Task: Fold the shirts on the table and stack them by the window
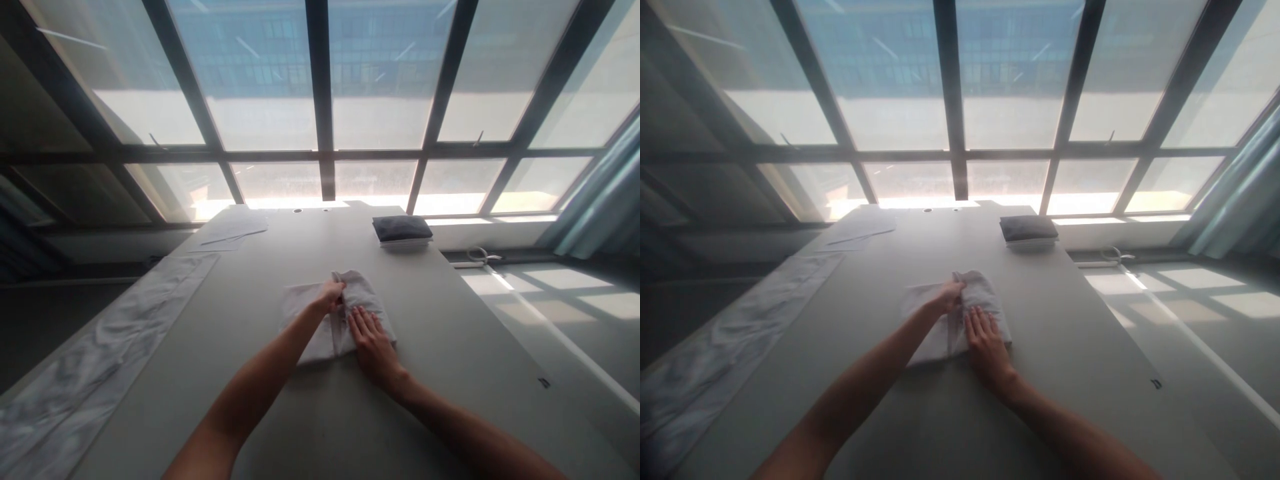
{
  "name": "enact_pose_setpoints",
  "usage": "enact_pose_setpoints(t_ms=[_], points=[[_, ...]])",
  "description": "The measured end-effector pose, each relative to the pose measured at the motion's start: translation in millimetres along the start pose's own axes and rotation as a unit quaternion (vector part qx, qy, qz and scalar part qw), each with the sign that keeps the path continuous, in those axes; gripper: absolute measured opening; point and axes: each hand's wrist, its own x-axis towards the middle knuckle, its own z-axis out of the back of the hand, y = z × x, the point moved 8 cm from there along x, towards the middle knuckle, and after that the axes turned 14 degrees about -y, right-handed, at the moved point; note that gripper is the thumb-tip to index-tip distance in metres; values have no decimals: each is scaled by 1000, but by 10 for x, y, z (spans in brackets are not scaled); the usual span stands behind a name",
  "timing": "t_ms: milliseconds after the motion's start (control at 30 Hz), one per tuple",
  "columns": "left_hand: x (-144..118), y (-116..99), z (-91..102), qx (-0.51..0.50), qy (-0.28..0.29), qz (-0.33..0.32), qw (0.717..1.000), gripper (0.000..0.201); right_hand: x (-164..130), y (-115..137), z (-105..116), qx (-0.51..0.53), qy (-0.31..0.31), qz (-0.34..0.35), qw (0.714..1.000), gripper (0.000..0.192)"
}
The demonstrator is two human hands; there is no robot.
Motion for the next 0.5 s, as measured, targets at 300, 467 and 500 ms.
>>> enact_pose_setpoints(t_ms=[300,467,500], points=[[-182,-53,170,36,-35,-51,997,13,-77,15,-64,104,52,7,993,72],[-153,-22,178,62,-45,-67,995,11,491,-725,30,258,-30,-148,954,44],[-141,-18,171,63,-45,-71,994,10,649,-963,16,239,-70,-199,948,43]])
